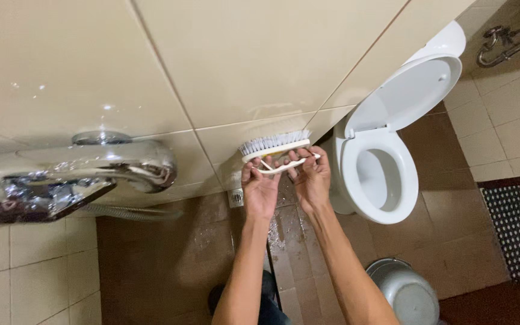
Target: The person attempts to mount a white plastic brush holder to a tiled bathroom wall and then tests its stability by hand.
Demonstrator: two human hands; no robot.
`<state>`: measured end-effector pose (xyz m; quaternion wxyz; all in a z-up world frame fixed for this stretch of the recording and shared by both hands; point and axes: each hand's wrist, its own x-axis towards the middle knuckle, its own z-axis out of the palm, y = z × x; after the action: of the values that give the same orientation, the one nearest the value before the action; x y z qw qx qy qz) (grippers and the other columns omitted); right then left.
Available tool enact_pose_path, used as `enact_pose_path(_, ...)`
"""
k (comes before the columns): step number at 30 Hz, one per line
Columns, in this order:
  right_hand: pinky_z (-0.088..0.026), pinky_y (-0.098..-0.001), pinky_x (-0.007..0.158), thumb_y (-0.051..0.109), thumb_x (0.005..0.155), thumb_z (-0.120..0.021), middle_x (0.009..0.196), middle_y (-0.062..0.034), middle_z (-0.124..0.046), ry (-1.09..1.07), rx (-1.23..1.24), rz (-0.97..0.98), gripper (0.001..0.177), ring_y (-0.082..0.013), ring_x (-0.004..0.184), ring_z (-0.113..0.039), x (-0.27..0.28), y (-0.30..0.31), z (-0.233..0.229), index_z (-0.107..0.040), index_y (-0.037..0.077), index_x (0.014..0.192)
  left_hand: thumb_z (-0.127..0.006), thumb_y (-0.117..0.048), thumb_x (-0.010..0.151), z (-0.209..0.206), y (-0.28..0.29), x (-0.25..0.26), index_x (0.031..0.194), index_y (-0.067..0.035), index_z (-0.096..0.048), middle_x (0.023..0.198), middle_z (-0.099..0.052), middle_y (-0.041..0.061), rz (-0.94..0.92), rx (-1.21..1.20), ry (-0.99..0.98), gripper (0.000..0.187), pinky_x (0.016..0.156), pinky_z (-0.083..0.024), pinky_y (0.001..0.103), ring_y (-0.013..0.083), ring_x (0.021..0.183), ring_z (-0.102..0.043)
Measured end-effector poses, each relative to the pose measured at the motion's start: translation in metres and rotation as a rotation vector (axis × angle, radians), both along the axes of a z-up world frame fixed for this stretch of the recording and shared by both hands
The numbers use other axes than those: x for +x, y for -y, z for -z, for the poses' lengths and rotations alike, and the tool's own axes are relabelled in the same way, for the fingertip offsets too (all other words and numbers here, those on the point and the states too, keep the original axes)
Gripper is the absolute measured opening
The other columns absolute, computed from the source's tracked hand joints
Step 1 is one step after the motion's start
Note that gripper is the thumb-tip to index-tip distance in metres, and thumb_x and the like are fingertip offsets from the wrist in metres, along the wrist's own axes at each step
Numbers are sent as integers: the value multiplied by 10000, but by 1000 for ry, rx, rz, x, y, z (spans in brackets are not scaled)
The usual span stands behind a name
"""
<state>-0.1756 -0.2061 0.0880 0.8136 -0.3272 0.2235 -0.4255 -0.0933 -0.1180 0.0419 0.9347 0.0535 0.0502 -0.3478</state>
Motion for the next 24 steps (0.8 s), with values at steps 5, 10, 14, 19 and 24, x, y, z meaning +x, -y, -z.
enact_pose_path(5,-630,-445,945,182,1025,-608,1137,-88,-700,-54,-39,49,241,-247,1100,-703,-29,39,14,-545,102,1242,-782,-76,836,3,39,-29,1014,-184,-780,1111,-747,-19,7,-27,-43,208,1065,-550,494,218,1150,-673)
enact_pose_path(10,-624,-437,933,191,1051,-580,1112,-73,-696,-66,-25,15,202,-230,1071,-704,-52,68,29,-550,108,1232,-772,-72,878,20,66,-50,1017,-165,-775,1125,-738,21,26,-17,-102,167,1094,-567,485,231,1164,-667)
enact_pose_path(14,-618,-452,967,191,1067,-563,1126,-71,-683,-54,-16,-25,188,-232,1091,-692,-58,77,51,-553,114,1239,-756,-30,893,41,74,-52,994,-166,-779,1101,-728,27,31,7,-110,171,1101,-571,503,231,1147,-679)
enact_pose_path(19,-611,-456,972,203,1056,-554,1174,-77,-685,-101,15,-43,181,-231,1117,-680,-49,74,77,-558,130,1223,-709,-34,910,74,71,-44,976,-153,-781,1088,-737,33,33,88,-104,154,1092,-571,532,234,1115,-686)
enact_pose_path(24,-599,-488,1019,216,1059,-526,1222,-95,-687,-104,20,-159,175,-244,1158,-667,-28,49,115,-568,127,1202,-713,24,877,117,38,-18,1051,-129,-768,1137,-727,59,-7,47,-74,238,1083,-534,589,273,1149,-668)
